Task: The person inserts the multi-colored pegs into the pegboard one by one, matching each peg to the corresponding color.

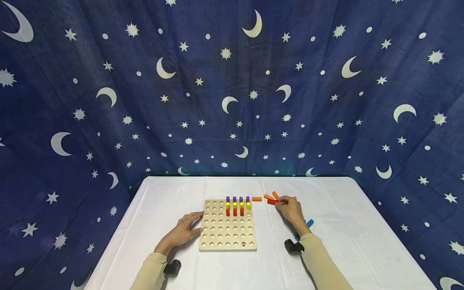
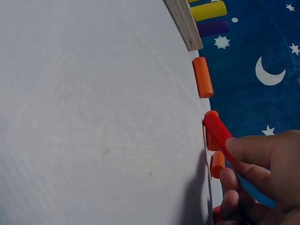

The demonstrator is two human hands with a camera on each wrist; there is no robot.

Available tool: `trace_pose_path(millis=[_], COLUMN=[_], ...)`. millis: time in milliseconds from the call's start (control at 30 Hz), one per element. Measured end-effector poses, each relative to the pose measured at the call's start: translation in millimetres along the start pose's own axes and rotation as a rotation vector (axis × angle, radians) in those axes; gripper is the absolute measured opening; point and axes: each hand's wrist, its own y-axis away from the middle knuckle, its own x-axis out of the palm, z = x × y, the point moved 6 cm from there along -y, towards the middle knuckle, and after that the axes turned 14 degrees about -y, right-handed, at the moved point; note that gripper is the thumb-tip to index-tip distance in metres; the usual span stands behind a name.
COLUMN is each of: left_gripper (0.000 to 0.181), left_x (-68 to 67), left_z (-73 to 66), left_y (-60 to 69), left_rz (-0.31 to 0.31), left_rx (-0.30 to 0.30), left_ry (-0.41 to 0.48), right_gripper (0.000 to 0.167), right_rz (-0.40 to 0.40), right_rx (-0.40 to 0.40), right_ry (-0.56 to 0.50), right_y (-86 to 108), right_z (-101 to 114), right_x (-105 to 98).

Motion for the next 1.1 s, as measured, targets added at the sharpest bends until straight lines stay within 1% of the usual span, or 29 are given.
trace_pose_path(millis=[133,300,567,833,1000,1100], left_gripper=[0.061,0.061,0.062,0.062,0.061,0.061], left_x=[-0.8,-1.6,0.0,-0.5,0.4,1.0], left_z=[-0.9,-2.0,-0.1,0.2,0.5,1.1], left_y=[0.2,0.3,-0.1,-0.2,-1.0,-2.0], left_rz=[0.002,-0.001,0.009,0.007,-0.009,-0.012], left_rx=[-0.003,0.0,-0.015,-0.019,-0.006,-0.007], left_ry=[0.006,0.011,0.0,0.006,-0.002,-0.001], right_gripper=[0.021,0.02,0.021,0.027,0.027,0.025], right_rz=[-0.003,-0.007,0.017,0.004,0.011,0.014], right_rx=[-0.007,0.015,0.059,0.026,-0.022,-0.048], right_ry=[-0.041,-0.103,-0.254,-0.298,-0.311,-0.307], right_y=[2.9,5.8,13.9,23.4,28.5,31.0], right_z=[4,6,11,22,31,36], right_x=[-3,-5,-4,-11,-13,-14])
